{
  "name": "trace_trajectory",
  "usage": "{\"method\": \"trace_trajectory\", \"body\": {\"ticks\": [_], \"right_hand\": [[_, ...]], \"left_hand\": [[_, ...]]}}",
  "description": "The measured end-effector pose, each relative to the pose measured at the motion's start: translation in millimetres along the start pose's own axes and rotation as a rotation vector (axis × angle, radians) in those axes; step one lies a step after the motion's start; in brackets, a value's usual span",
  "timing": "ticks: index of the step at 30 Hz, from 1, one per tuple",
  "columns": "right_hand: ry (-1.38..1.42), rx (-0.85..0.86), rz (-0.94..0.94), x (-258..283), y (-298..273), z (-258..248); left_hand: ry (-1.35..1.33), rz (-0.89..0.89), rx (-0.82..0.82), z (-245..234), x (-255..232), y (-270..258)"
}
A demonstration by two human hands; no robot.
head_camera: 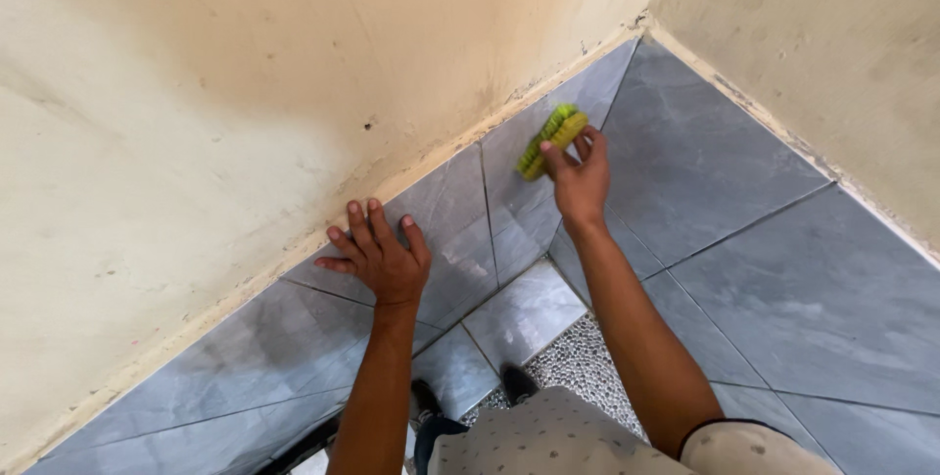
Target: The person scrubs the edge of a wall tile and the wall surface above it using a small green brush.
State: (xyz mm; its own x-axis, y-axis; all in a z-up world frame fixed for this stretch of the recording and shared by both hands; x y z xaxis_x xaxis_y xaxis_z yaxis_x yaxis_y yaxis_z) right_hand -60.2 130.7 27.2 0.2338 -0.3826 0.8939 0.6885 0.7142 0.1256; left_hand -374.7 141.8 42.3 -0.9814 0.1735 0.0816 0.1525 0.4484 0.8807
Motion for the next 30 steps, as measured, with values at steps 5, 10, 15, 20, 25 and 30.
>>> {"method": "trace_trajectory", "body": {"ticks": [5, 10, 15, 20, 25, 30], "right_hand": [[0.005, -0.184, 0.2, -82, -14, -18], [0.065, 0.022, 0.215, -60, -59, 20], [0.201, -0.082, 0.026, -38, 16, -26], [0.166, -0.321, 0.547, -123, -22, -37], [0.139, -0.136, 0.349, -78, -45, 2], [0.138, -0.129, -0.02, -49, 36, -31]], "left_hand": [[-0.007, 0.007, -0.02, -3, 1, 3], [-0.014, 0.001, -0.026, -1, -1, 4], [-0.012, -0.012, -0.022, 9, -1, -1], [0.01, -0.02, -0.014, 13, -2, -5], [0.012, -0.014, -0.039, 12, -3, -3], [0.025, -0.021, -0.038, 17, -3, -4]]}}
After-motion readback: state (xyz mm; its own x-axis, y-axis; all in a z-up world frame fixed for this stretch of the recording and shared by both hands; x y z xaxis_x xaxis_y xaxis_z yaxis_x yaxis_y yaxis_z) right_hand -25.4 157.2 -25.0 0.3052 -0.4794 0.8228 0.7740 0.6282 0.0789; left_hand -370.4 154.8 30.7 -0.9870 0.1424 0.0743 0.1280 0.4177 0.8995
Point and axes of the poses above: each hand's wrist, its own y-axis towards the middle knuckle, its own z-axis out of the palm, x = y × z, the point moved 5 cm from there along y, towards the middle knuckle, and after that the axes turned 12 degrees about y, right-handed, at the moved point
